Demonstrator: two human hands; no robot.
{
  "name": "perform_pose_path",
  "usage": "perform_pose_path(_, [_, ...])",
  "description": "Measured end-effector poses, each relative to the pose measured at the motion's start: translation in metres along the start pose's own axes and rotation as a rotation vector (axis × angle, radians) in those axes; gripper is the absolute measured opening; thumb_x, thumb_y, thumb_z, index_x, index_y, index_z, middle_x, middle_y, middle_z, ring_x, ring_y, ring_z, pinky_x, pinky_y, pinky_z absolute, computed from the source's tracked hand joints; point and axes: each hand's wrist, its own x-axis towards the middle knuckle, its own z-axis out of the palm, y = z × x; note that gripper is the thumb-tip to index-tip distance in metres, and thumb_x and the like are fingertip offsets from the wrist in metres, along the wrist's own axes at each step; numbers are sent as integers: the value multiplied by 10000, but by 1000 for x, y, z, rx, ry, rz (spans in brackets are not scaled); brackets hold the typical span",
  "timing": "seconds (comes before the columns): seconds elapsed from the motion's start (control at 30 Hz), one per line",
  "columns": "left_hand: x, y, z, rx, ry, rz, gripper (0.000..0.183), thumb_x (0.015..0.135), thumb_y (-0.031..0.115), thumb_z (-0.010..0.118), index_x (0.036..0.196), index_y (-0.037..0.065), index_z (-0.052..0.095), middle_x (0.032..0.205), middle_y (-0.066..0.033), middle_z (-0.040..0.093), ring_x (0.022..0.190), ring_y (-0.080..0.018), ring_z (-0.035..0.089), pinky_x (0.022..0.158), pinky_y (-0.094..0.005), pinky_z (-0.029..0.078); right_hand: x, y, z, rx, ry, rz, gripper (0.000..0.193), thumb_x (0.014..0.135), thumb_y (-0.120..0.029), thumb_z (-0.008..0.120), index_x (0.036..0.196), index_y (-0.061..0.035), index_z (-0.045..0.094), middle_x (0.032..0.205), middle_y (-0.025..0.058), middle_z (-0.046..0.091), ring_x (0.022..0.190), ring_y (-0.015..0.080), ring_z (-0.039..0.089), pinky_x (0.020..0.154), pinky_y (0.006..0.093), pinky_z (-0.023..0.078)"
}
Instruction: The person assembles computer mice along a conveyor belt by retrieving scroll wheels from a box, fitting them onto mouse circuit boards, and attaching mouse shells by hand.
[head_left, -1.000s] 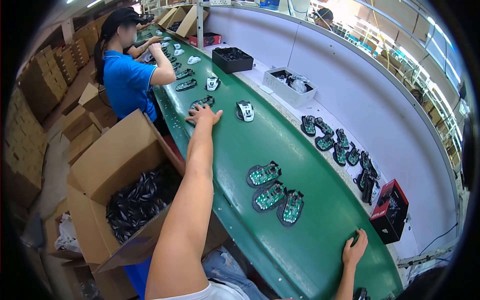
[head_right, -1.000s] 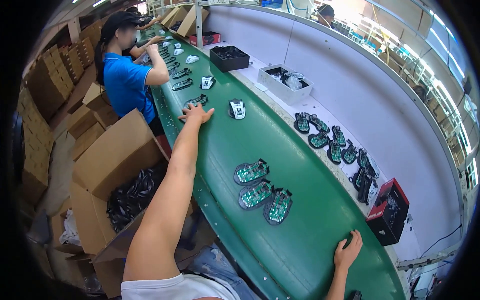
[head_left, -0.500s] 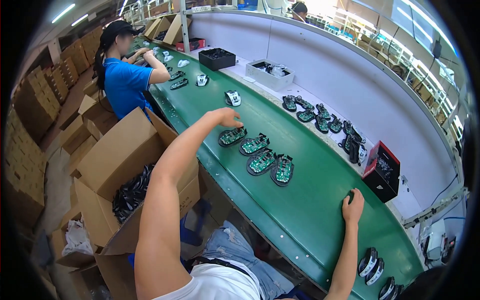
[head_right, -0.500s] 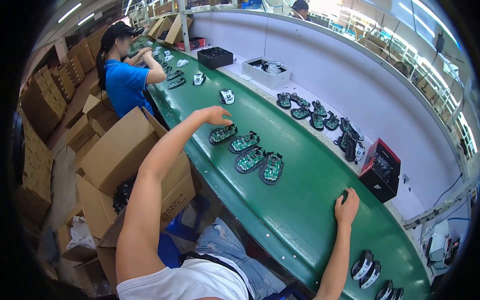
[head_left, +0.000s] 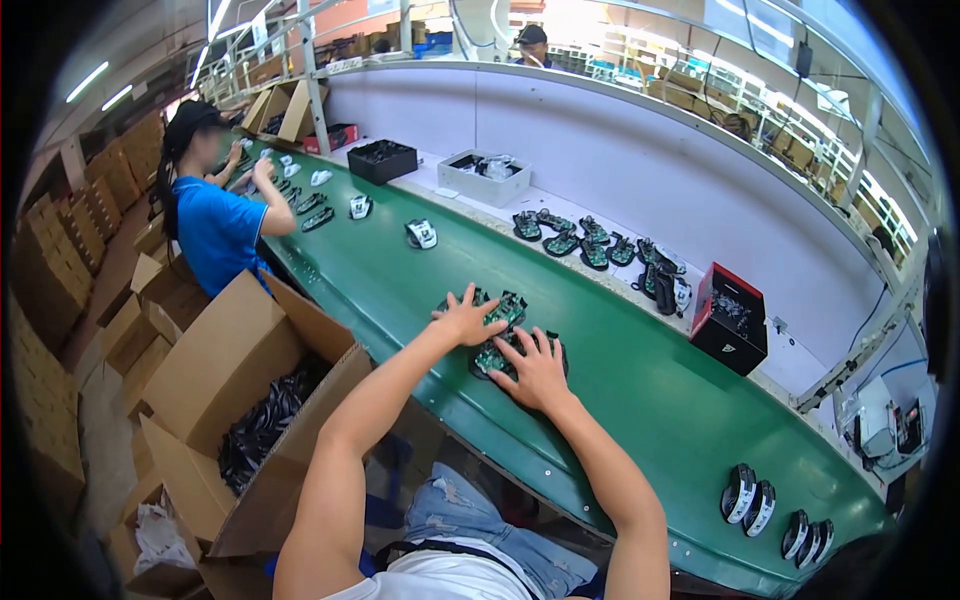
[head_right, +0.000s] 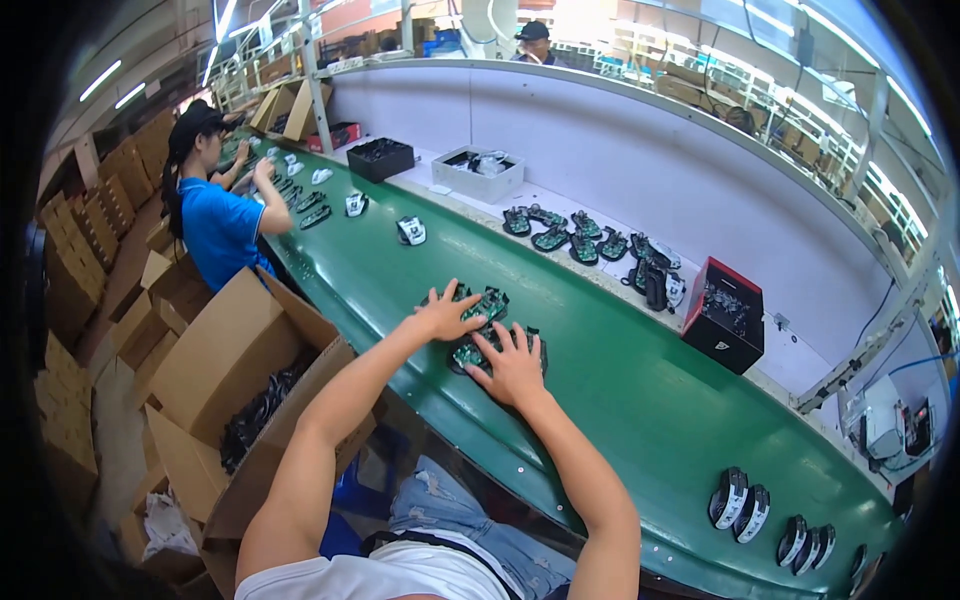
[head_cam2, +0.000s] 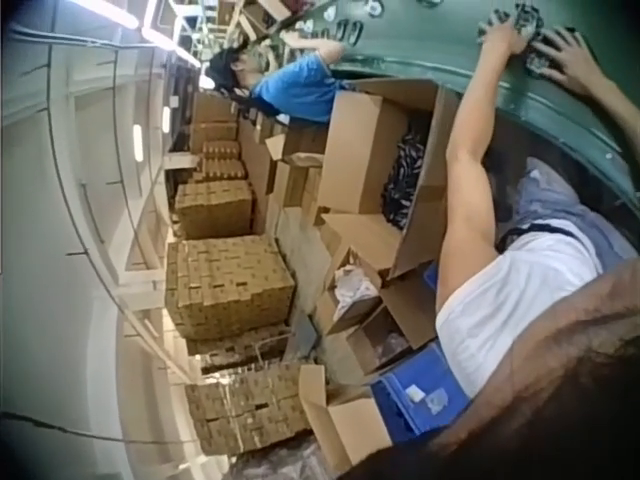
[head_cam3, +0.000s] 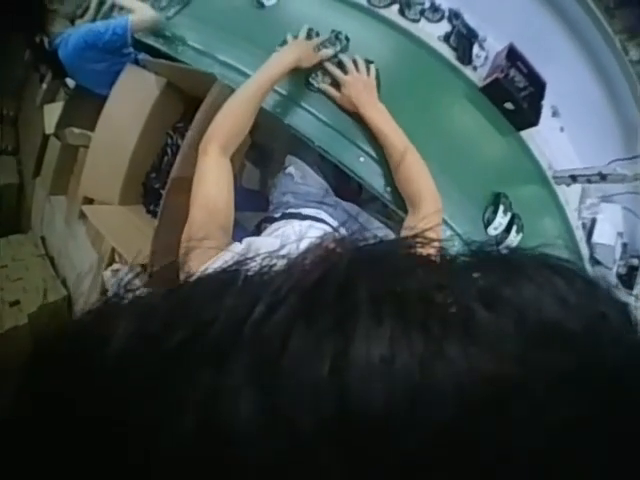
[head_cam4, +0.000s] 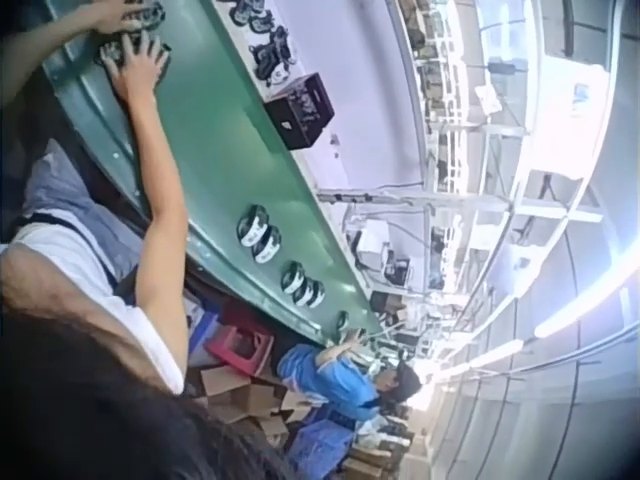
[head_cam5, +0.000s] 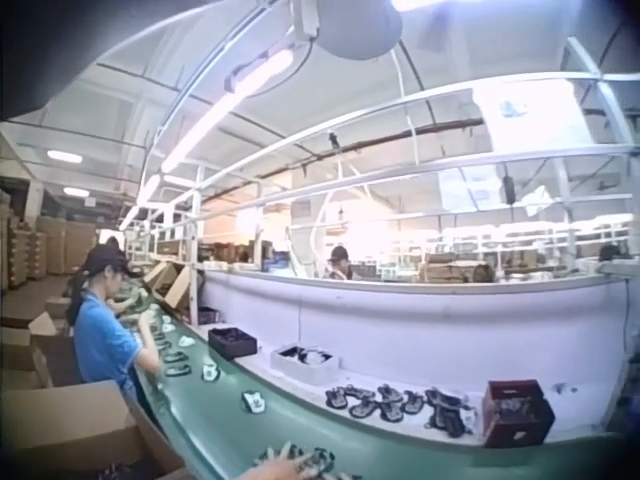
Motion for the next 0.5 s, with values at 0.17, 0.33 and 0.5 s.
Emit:
perform_pose_path(0.17, [-30, 7, 9, 73, 3, 75, 737, 887, 706, 517, 1532, 420, 305, 1657, -164, 60, 1450, -571, 115, 1060, -774, 245, -50, 28, -30, 31, -2, -55, 614, 877, -546, 622, 1429, -297, 521, 1494, 124, 434, 1397, 407, 350, 1112, 646, 267])
perform_pose_path(0.33, [-65, 52, 25, 151, -9, 219, 758, 904, 667, 528, 1550, 355, 284, 1637, -201, 96, 1423, -575, 187, 973, -775, 360, -130, 83, -104, 86, -122, -3, 613, 797, -381, 713, 1385, -278, 573, 1504, 129, 424, 1408, 427, 330, 1136, 613, 275])
perform_pose_path(0.5, [-100, 106, 21, 121, -46, 501, 775, 842, 659, 620, 1485, 269, 433, 1555, -231, 302, 1317, -574, 343, 1000, -641, 434, -188, 97, -139, 213, 15, 208, 677, 782, -330, 729, 1418, -197, 537, 1514, 147, 410, 1412, 416, 343, 1151, 519, 322])
